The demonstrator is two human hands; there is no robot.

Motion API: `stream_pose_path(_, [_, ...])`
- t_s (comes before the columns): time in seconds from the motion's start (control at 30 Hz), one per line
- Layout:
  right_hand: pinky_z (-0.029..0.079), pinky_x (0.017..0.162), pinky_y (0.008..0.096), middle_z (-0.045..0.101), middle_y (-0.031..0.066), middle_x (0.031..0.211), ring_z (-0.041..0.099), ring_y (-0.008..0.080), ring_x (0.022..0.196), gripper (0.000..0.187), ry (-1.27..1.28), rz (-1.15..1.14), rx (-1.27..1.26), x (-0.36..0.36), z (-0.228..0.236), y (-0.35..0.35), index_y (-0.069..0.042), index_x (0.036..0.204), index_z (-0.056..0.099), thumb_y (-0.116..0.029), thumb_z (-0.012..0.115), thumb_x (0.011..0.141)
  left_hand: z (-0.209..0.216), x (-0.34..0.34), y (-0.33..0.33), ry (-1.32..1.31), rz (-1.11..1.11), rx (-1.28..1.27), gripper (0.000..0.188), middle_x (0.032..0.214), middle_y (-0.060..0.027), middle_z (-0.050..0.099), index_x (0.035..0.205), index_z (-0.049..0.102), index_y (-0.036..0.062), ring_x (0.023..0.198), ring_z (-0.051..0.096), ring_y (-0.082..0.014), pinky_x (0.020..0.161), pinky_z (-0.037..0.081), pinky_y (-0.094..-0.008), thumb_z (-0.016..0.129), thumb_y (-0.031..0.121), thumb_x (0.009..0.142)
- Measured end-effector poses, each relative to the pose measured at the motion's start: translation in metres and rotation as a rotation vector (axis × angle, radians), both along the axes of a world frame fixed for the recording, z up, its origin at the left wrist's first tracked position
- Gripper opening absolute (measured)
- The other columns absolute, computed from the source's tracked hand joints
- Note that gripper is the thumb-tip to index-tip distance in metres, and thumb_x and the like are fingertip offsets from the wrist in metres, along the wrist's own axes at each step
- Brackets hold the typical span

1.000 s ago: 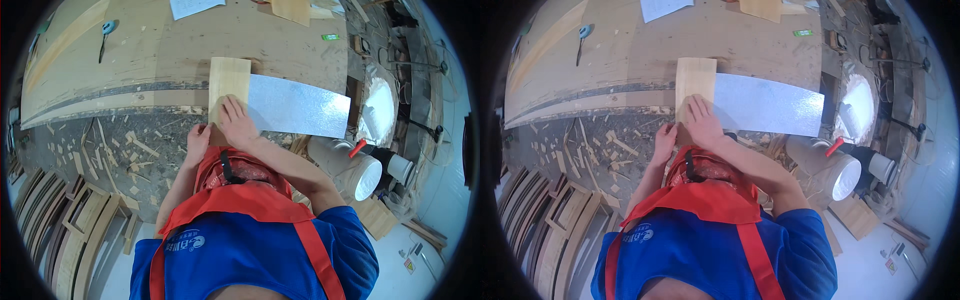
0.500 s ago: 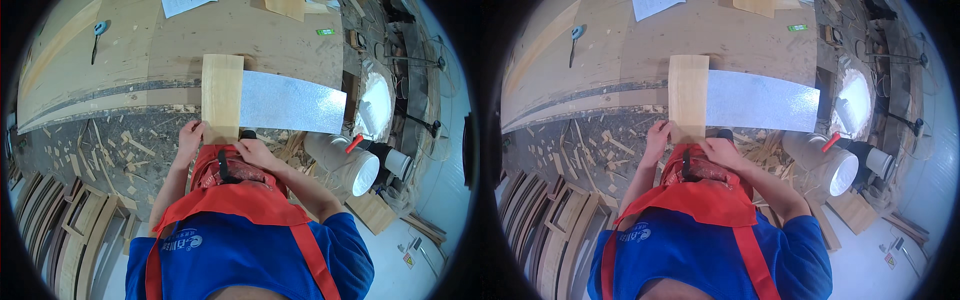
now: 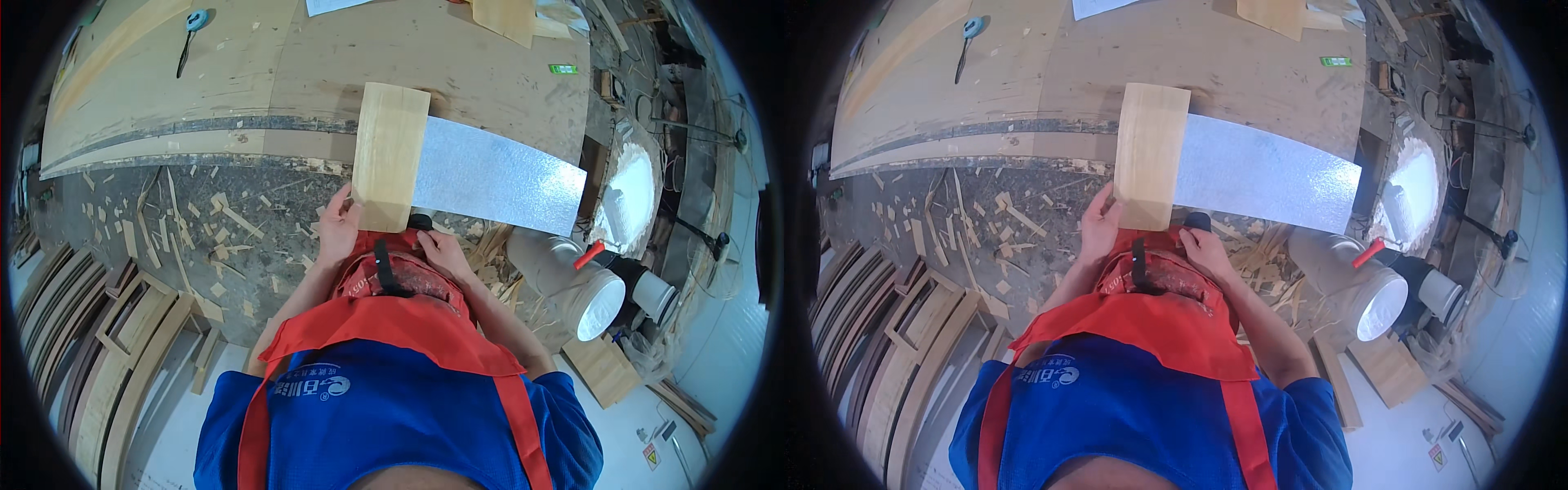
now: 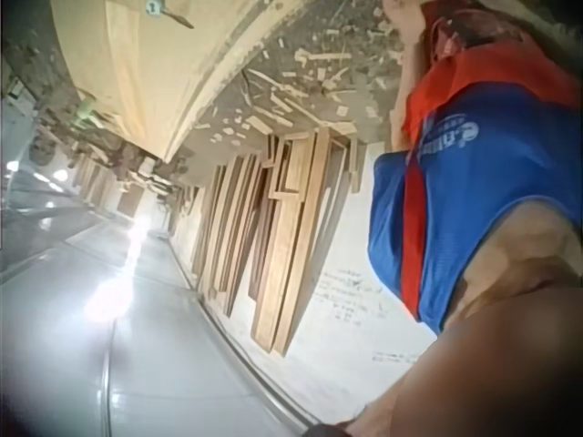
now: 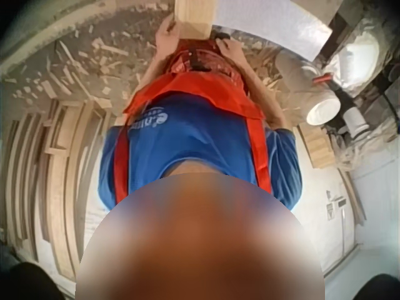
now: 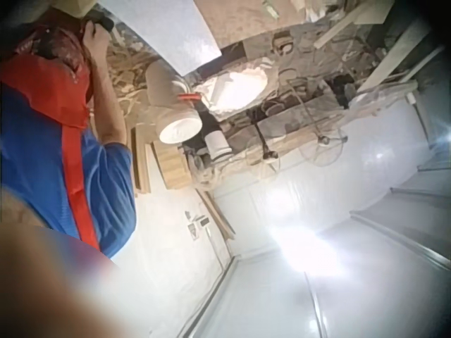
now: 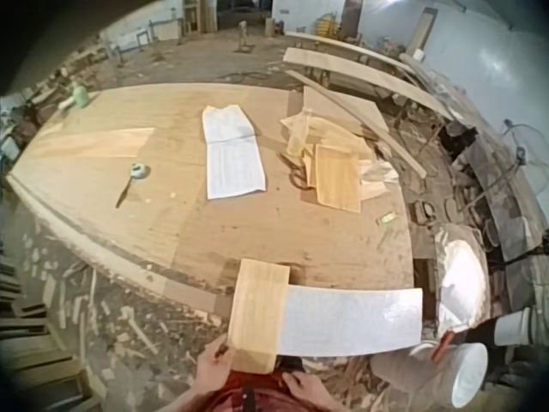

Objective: Applying glue using a roller and bonding thin wooden veneers to wooden blocks.

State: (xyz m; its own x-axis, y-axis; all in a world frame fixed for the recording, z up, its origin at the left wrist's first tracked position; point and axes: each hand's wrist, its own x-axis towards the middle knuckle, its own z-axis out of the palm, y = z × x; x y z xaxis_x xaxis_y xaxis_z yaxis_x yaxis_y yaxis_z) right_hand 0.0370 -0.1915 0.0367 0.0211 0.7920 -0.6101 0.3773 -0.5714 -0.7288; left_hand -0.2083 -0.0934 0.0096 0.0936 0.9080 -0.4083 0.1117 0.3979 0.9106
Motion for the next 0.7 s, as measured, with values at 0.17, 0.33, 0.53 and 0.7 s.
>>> stream_pose_path(0.17, [0.057, 0.079, 0.0358, 0.079, 0.0171, 0.089, 0.076, 0.0221, 0.084, 0.044, -0.013, 0.014, -0.028, 0.002, -0.004, -0.001, 0.004, 0.100, 0.077, -0.034, 0.057, 0.109, -0.004, -0.008, 0.000, -0.134, 0.036, -0.132, 0.046, 0.120, -0.0078, 0.074, 0.151, 0.055, -0.0026, 0.105, 0.068, -0.0111, 0.092, 0.057, -0.0283, 0.061, 0.006, 0.106])
stream_pose_path(0.33, [0.057, 0.079, 0.0347, 0.079, 0.0155, 0.089, 0.076, 0.0211, 0.083, 0.044, 0.010, 0.002, -0.022, 0.000, -0.005, 0.000, 0.004, 0.101, 0.077, -0.034, 0.056, 0.109, -0.008, -0.012, -0.007, -0.148, 0.042, -0.088, 0.043, 0.124, -0.0073, 0.073, 0.149, 0.057, -0.0025, 0.109, 0.068, -0.0118, 0.094, 0.056, -0.0281, 0.059, 0.003, 0.106])
stream_pose_path(0.53, [0.057, 0.078, 0.0329, 0.079, 0.0144, 0.089, 0.075, 0.0184, 0.082, 0.044, 0.008, 0.010, -0.033, 0.002, -0.014, -0.002, 0.005, 0.101, 0.077, -0.034, 0.056, 0.110, 0.009, -0.024, -0.006, -0.047, -0.032, -0.106, 0.041, 0.128, -0.0085, 0.072, 0.147, 0.059, -0.0020, 0.106, 0.070, -0.0145, 0.093, 0.057, -0.0301, 0.060, 0.006, 0.106])
stream_pose_path(0.7, [0.058, 0.076, 0.0331, 0.079, 0.0133, 0.088, 0.075, 0.0172, 0.079, 0.044, 0.005, -0.021, -0.036, 0.004, -0.017, -0.002, 0.005, 0.100, 0.076, -0.033, 0.056, 0.110, 0.048, -0.050, -0.015, 0.190, -0.385, -0.138, 0.038, 0.141, -0.0170, 0.066, 0.134, 0.065, -0.0040, 0.128, 0.063, -0.0226, 0.113, 0.046, -0.0335, 0.049, 0.023, 0.114])
